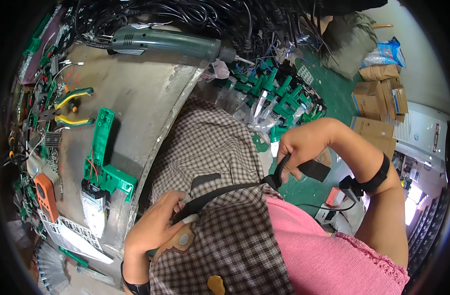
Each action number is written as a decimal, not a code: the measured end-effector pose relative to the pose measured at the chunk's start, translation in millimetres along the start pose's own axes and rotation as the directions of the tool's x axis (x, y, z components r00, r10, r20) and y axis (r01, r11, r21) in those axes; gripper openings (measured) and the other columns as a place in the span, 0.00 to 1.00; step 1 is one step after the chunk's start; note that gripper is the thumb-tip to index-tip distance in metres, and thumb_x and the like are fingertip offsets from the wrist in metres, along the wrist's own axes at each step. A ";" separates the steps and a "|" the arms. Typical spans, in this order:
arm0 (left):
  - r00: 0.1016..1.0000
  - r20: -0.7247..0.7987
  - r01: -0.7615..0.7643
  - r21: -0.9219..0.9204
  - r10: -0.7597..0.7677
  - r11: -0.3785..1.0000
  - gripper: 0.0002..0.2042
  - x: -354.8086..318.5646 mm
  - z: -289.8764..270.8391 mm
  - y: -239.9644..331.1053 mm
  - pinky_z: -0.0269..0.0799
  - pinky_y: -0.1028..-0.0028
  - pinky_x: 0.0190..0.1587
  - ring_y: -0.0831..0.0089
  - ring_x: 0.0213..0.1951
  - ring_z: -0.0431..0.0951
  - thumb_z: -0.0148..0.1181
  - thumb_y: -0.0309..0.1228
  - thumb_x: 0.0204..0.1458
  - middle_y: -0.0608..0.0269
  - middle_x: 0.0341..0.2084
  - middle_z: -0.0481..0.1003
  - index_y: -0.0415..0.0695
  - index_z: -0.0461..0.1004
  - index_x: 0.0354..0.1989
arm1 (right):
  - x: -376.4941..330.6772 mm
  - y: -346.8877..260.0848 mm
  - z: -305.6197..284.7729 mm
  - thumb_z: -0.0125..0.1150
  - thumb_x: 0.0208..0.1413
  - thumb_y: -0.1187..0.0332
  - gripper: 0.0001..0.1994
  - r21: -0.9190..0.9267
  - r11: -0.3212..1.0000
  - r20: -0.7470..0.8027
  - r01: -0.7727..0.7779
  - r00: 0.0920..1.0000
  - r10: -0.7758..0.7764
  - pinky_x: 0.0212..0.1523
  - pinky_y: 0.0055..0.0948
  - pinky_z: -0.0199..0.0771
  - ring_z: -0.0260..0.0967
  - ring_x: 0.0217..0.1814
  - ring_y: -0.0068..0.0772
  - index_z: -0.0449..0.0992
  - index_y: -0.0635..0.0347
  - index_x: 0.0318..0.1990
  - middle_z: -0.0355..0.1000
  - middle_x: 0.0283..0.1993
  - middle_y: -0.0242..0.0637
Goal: Assembling electronic components into a green plastic housing using an electric screwdriver.
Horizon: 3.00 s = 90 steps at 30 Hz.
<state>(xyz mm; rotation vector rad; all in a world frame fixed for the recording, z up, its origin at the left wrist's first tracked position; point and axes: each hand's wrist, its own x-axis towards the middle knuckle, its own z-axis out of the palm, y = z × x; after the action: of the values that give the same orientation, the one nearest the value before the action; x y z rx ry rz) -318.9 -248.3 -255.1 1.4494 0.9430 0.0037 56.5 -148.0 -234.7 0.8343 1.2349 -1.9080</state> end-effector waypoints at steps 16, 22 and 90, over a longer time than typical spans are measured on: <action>0.931 0.214 -0.196 -0.393 0.297 0.898 0.16 148.9 62.1 41.6 0.75 0.65 0.42 0.59 0.37 0.81 0.65 0.37 0.53 0.55 0.32 0.81 0.39 0.79 0.45 | 30.0 68.1 37.4 0.54 0.66 0.54 0.25 0.702 0.652 -0.185 0.287 0.957 -0.222 0.30 0.34 0.79 0.56 0.15 0.19 0.65 0.49 0.15 0.56 0.14 0.23; 0.954 0.227 -0.224 0.110 0.195 0.968 0.19 160.3 81.1 63.5 0.74 0.61 0.39 0.54 0.36 0.81 0.71 0.42 0.46 0.52 0.31 0.80 0.40 0.77 0.38 | 42.8 92.0 42.1 0.54 0.66 0.58 0.23 0.714 0.617 -0.136 0.331 0.930 -0.341 0.40 0.34 0.80 0.64 0.20 0.22 0.73 0.59 0.19 0.64 0.16 0.30; 0.870 0.450 -0.216 -0.017 0.200 0.976 0.28 146.2 82.1 36.1 0.60 0.52 0.59 0.51 0.55 0.74 0.60 0.55 0.53 0.47 0.47 0.78 0.41 0.77 0.50 | 56.9 88.3 55.8 0.60 0.65 0.52 0.18 0.442 0.896 0.168 0.048 0.976 -0.135 0.38 0.17 0.69 0.69 0.37 0.13 0.79 0.58 0.48 0.73 0.34 0.21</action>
<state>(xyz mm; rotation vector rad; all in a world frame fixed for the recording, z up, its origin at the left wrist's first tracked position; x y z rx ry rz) -159.7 -231.7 -316.6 1.4914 0.4052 -0.1840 90.9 -238.1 -304.3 0.7950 0.7456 -2.3292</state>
